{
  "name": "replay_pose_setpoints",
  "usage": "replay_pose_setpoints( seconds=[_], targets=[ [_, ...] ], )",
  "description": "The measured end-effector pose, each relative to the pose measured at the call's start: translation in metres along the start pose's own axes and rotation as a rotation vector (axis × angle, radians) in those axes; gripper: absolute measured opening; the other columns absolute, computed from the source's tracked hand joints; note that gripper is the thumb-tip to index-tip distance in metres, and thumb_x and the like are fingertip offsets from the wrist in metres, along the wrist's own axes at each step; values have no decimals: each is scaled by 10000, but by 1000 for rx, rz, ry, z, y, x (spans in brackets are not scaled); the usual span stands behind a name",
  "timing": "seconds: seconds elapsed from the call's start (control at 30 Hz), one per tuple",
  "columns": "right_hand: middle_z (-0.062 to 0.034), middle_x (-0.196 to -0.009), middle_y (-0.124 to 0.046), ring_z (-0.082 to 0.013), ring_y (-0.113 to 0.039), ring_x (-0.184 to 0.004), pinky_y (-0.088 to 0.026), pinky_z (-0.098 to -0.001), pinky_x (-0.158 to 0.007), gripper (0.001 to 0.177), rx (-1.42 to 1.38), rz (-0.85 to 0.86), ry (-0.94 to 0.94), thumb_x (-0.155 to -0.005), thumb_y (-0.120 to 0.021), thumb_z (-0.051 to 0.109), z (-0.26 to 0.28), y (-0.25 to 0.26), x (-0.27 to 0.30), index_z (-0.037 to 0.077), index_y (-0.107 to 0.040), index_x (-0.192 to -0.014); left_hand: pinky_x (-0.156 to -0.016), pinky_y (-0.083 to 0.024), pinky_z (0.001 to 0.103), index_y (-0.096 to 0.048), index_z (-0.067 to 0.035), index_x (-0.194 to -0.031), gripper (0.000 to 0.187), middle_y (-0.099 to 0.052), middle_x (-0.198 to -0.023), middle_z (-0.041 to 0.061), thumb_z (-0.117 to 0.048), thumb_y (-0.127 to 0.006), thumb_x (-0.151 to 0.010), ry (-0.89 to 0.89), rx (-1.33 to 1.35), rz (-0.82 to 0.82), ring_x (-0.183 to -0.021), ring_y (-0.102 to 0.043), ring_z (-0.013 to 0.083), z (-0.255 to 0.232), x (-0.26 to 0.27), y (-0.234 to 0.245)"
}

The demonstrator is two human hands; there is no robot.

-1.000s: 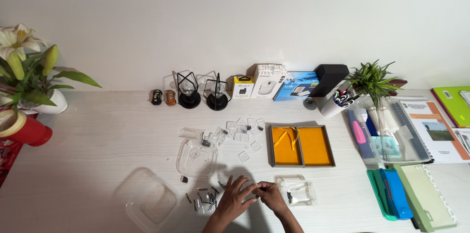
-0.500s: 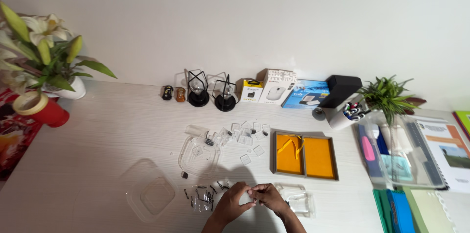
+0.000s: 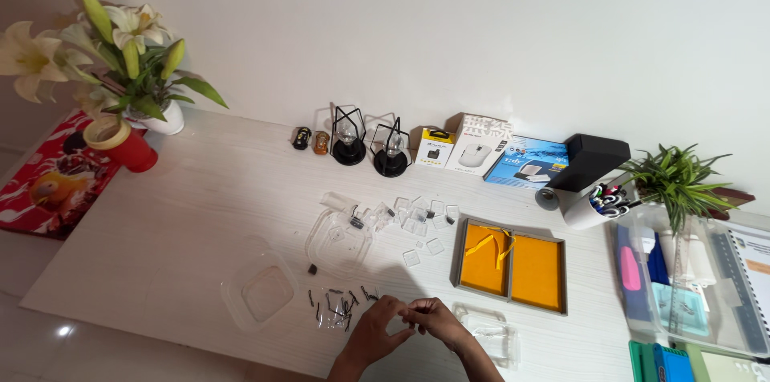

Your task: The person assembles small transparent plastic components on a white desk. They pick up individual pieces, connect them by hand, and place the assembled units into a clear plastic container. The workspace includes various office supplies and decorative items.

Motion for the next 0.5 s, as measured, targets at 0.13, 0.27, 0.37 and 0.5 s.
replay_pose_setpoints(
  seconds=[0.13,0.27,0.37,0.5],
  targets=[
    [-2,-756,-735,-72,-628,-665,-476,-221,-587,160,0,1,-12,-943,-743,220,0,-5,1,71,-800,-953,-820,-577,414,-601,-90,-1110,441,-642,-1092,83,-221,-886,-799,-25,-25,-1,-994,-690,294,-2,5,3],
    [1,-744,-726,-68,-623,-665,-481,-218,-591,178,46,13,-21,-951,-755,248,4,-9,5,79,-808,-962,-820,-560,427,-579,-81,-1088,463,-635,-1080,90,-242,-895,-790,32,-44,32,-1000,-675,304,0,9,4],
    [10,-759,-738,-68,-638,-679,-486,-220,-594,177,35,26,-5,-943,-755,248,4,-13,8,79,-804,-962,-831,-563,414,-568,-87,-1097,468,-643,-1087,83,-282,-880,-807,134,-36,86,-1006,-686,280,6,12,5],
    [0,-770,-733,-68,-637,-691,-484,-222,-592,185,33,18,19,-944,-767,244,3,-12,10,65,-804,-975,-861,-548,408,-542,-85,-1122,507,-632,-1111,94,-314,-879,-820,211,-62,127,-1050,-666,277,15,16,1]
  ],
)
Point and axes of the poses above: each hand's wrist, its own x-axis away from the middle knuckle, its own y-axis out of the back of the hand, z = x × y, the point moved 2 cm from there along -x, towards the middle knuckle
